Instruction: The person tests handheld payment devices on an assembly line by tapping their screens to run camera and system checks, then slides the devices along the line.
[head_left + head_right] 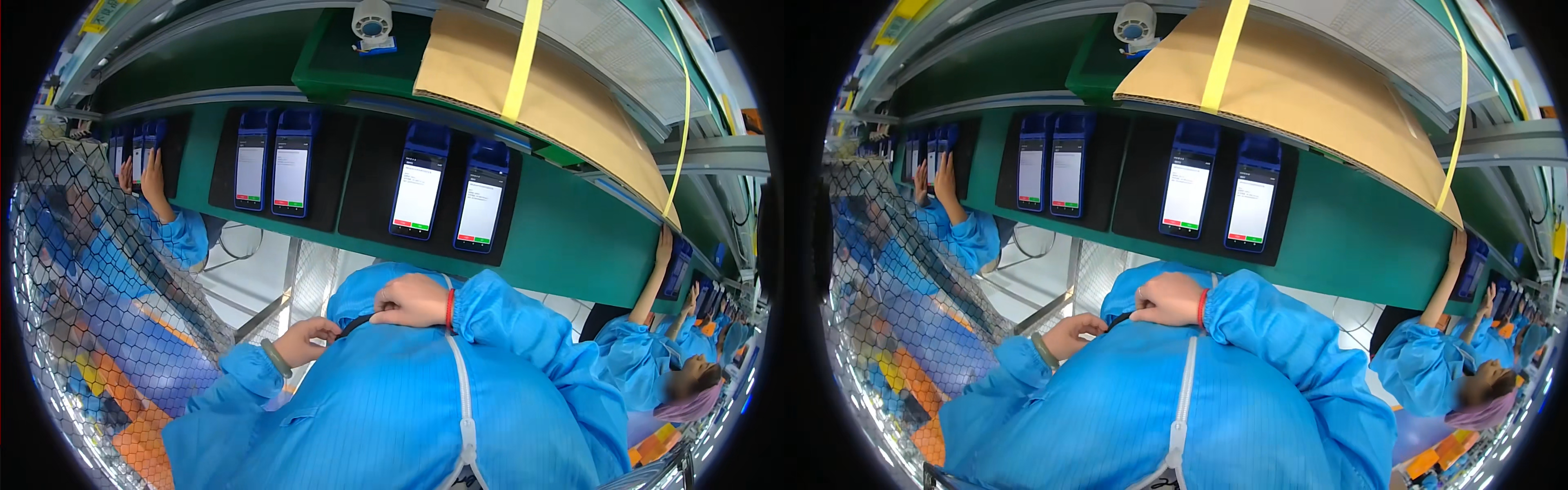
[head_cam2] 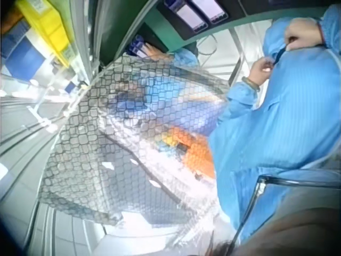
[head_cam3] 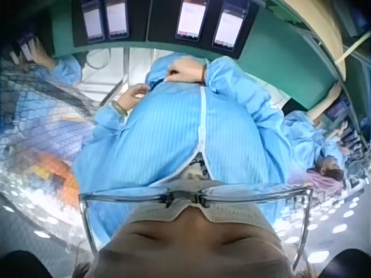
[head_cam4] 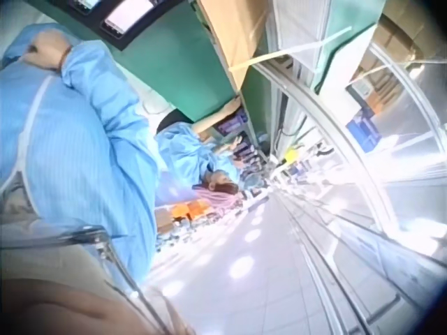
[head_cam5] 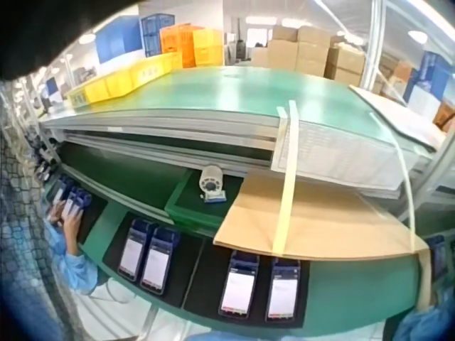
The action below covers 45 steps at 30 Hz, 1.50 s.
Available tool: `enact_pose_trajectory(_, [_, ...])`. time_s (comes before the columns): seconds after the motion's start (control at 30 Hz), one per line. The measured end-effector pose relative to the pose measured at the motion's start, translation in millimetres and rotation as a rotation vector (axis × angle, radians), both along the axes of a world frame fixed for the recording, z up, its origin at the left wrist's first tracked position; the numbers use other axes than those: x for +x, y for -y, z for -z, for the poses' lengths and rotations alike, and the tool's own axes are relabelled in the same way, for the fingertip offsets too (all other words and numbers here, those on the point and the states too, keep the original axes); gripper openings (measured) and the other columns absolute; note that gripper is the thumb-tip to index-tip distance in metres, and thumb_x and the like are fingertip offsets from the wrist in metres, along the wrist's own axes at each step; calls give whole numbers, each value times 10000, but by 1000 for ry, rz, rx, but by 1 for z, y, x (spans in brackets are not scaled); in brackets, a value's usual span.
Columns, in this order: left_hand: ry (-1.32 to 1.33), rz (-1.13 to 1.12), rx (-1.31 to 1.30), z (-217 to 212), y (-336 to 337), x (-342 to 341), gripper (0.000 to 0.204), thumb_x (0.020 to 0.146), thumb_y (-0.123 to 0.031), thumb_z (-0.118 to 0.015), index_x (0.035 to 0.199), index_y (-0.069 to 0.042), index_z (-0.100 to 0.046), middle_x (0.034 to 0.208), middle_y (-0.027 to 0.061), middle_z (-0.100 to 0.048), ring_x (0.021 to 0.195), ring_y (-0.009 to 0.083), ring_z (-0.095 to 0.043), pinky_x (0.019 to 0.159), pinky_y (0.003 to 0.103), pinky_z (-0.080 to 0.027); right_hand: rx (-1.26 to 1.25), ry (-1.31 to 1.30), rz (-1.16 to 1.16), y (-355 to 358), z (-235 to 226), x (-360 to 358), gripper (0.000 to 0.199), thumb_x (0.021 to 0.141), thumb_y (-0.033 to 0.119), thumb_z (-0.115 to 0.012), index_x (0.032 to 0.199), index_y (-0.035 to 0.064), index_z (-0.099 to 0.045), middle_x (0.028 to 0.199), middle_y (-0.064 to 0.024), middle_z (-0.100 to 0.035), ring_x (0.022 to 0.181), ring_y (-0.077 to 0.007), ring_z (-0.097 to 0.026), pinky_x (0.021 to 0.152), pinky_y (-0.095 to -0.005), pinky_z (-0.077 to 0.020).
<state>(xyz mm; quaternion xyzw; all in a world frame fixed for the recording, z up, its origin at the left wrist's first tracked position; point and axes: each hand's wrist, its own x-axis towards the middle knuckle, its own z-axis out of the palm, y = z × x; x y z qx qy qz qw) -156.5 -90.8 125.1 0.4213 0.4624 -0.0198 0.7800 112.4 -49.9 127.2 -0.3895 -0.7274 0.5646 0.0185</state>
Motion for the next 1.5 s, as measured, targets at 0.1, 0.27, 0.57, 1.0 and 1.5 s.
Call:
enact_pose_trajectory(0.1, [-18, 13, -10, 4, -6, 2, 290, 715, -39, -645, 981, -18, -534, 895, 52, -551, 814, 126, -543, 717, 263, -475, -113, -56, -37, -8, 4, -1, 306, 781, 344, -574, 763, 51, -661, 708, -110, -626, 618, -237, -579, 562, -325, -447])
enact_pose_trajectory(0.27, [-14, 199, -17, 21, -16, 1, 251, 709, -58, -667, 928, -14, -552, 877, 38, -568, 817, 121, -544, 746, 268, -459, -130, -22, -182, -19, 3, -7, 307, 808, 323, -548, 779, 42, -666, 714, -127, -621, 608, -249, -575, 574, -326, -452])
enact_pose_trajectory(0.57, [4, 354, -44, 15, -27, 5, 239, 701, -89, -699, 878, -13, -557, 849, 49, -580, 809, 127, -557, 755, 271, -451, 311, 56, -100, 16, -3, -10, 170, 773, 182, -556, 789, 28, -627, 719, -137, -587, 651, -298, -572, 583, -368, -463])
enact_pose_trajectory(1.0, [96, 246, -6, 18, -13, 4, 208, 681, -86, -707, 805, -46, -545, 797, 39, -556, 761, 138, -540, 743, 295, -436, 278, 73, 1, 34, -10, -2, 173, 783, 152, -497, 801, 46, -632, 780, -144, -576, 704, -304, -577, 611, -383, -465])
enact_pose_trajectory(1.5, [-39, -409, 506, 92, -116, 110, 479, 749, -40, -604, 1195, -50, -428, 1123, 138, -488, 1026, 225, -499, 860, 338, -432, 168, 28, 1603, 59, 85, 132, 211, 826, 131, -550, 962, -26, -583, 840, -122, -609, 820, -179, -587, 702, -269, -471])
